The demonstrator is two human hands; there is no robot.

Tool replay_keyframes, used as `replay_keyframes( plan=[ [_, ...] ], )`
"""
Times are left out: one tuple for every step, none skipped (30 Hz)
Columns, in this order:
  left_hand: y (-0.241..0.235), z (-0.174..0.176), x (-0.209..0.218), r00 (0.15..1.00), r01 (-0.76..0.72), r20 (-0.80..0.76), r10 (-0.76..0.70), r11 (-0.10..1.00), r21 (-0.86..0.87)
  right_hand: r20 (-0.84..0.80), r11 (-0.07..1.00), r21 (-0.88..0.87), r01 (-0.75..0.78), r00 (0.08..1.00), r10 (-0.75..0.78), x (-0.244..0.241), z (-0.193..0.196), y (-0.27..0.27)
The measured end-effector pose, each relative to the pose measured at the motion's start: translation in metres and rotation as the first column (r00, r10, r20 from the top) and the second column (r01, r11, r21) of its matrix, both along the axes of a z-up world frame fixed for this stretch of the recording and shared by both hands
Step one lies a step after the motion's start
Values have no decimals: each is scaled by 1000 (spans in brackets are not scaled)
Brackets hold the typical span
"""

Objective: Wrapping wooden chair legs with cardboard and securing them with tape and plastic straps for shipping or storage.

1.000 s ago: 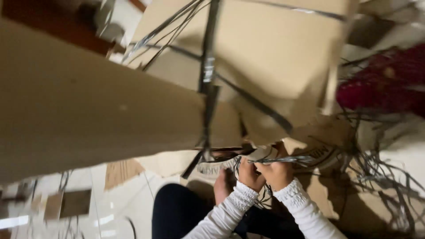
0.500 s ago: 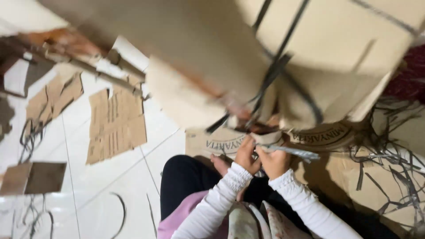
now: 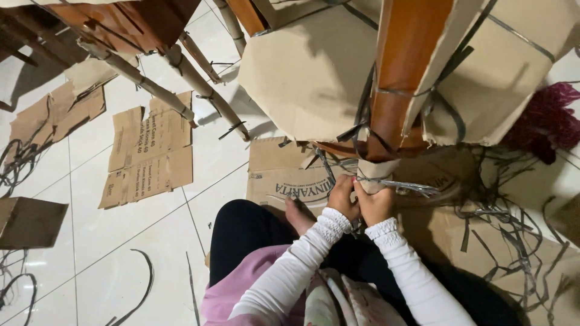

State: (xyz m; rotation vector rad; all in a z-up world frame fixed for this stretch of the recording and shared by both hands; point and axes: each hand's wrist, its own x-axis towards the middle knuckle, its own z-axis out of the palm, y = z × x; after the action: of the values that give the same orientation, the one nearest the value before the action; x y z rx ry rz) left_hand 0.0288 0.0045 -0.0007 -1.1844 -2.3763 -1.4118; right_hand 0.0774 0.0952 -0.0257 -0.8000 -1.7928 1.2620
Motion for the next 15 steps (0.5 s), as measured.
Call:
replay_keyframes(
  plan=[
    [1, 2, 0, 1000, -2, 17, 2, 1000, 12, 28, 999, -25, -32, 999, 32, 0, -6, 0],
    [3, 3, -1, 999, -4, 34, 3, 1000, 25, 56, 997, -51, -62, 996, 65, 0, -12, 2],
    [2, -3, -2, 1000, -1, 31, 1, 1000, 14, 52, 996, -61, -60, 997, 63, -2, -23, 6],
    [2, -9, -3, 997, -7, 72, 8, 1000, -7, 79, 998, 3, -61, 995, 61, -3, -35, 11],
    [3, -15, -3, 993, -12, 117, 16, 1000, -28, 111, 996, 67, -64, 992, 57, -3, -46, 16],
    [5, -10, -4, 993, -10, 117, 14, 999, -39, 111, 996, 56, -62, 992, 56, -1, -38, 24],
    [6, -5, -3, 993, 4, 121, 2, 999, -45, 122, 979, 60, -194, 975, 185, 3, -30, 30],
    [6, 0, -2, 992, 17, 125, -11, 998, -52, 131, 945, 63, -322, 941, 312, 6, -22, 36],
    [12, -2, 1, 991, 17, 133, -9, 998, -58, 137, 945, 54, -323, 940, 313, 19, -20, 48],
    [17, -3, 4, 994, -18, 105, 26, 997, -78, 272, 895, 69, -442, 871, 409, 32, -18, 60],
    [24, -4, 5, 995, -57, 73, 63, 994, -92, 402, 827, 71, -558, 774, 488, 43, -15, 74],
    [29, -14, 6, 995, -60, 79, 68, 994, -93, 406, 824, 66, -562, 770, 492, 45, -16, 79],
    [34, -23, 5, 999, -39, 3, 41, 971, -235, 455, 799, -19, -601, 707, 542, 46, -16, 83],
    [38, -32, 4, 998, -27, -68, 2, 927, -374, 496, 769, -106, -630, 637, 590, 46, -16, 87],
    [46, -25, 6, 998, -27, -56, 6, 926, -378, 501, 766, -116, -632, 629, 595, 46, -14, 89]
  ],
)
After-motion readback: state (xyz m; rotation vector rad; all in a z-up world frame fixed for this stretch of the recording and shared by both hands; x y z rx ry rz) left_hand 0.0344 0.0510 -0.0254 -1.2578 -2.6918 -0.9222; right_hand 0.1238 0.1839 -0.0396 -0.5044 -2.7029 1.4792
